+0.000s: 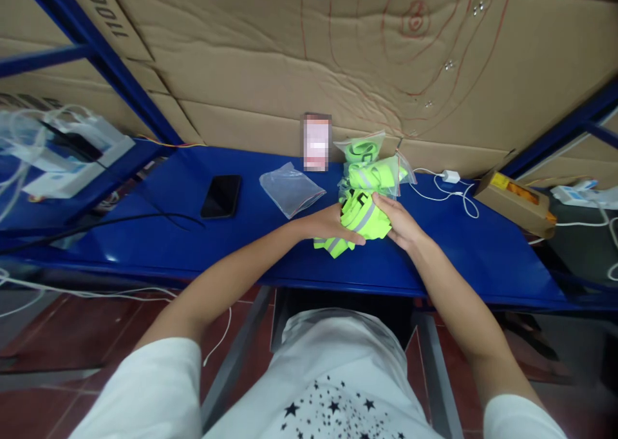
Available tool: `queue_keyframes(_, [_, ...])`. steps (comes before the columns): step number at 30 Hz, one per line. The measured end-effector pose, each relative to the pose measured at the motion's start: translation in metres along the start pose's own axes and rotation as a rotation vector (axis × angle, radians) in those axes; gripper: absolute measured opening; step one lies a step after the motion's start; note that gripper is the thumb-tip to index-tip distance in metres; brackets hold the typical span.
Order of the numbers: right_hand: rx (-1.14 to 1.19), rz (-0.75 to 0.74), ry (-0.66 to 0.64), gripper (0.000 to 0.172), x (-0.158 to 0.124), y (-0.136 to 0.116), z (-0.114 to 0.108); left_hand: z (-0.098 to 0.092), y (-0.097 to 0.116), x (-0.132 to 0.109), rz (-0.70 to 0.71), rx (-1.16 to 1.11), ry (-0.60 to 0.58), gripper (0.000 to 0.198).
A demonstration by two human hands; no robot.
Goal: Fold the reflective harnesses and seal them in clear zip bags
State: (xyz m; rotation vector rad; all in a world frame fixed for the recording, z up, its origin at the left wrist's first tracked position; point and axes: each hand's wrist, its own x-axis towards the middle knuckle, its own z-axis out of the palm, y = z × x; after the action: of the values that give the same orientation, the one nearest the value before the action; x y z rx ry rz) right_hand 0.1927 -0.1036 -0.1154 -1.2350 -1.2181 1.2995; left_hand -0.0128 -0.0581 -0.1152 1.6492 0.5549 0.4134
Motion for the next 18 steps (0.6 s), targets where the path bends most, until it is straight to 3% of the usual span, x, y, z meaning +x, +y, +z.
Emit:
queue_keyframes(5, [-0.442,-0.451,0.246,0.04,-0.003,-0.006,-0.005,0.005,0.0,0.001,-0.059,-0.015,0.089,0.049])
queue_keyframes(7, [-0.566,-0.543,0.265,0.038,-0.007,-0.009,-0.006,0.006,-0.002,0.002,-0.071,-0.058,0.08,0.047])
queue_keyframes(11, [-0.762,-0.593,0.087,0.047,-0.016,-0.013,-0.004,0.009,-0.007,0.004,0.003,-0.112,0.105,0.056])
queue_keyframes(14, [-0.904,-0.571,0.024,0.082,-0.02,-0.012,0.0,0.011,-0.009,0.005,0.041,-0.076,0.11,0.055])
queue_keyframes(15, [-0.916,-0.563,0.039,0.086,-0.02,-0.011,0.001,0.01,-0.009,0.005,0.036,-0.057,0.095,0.053])
queue_keyframes(18, [-0.843,-0.529,0.089,0.074,-0.018,-0.009,0.003,0.007,-0.006,0.002,-0.032,-0.066,0.014,0.051])
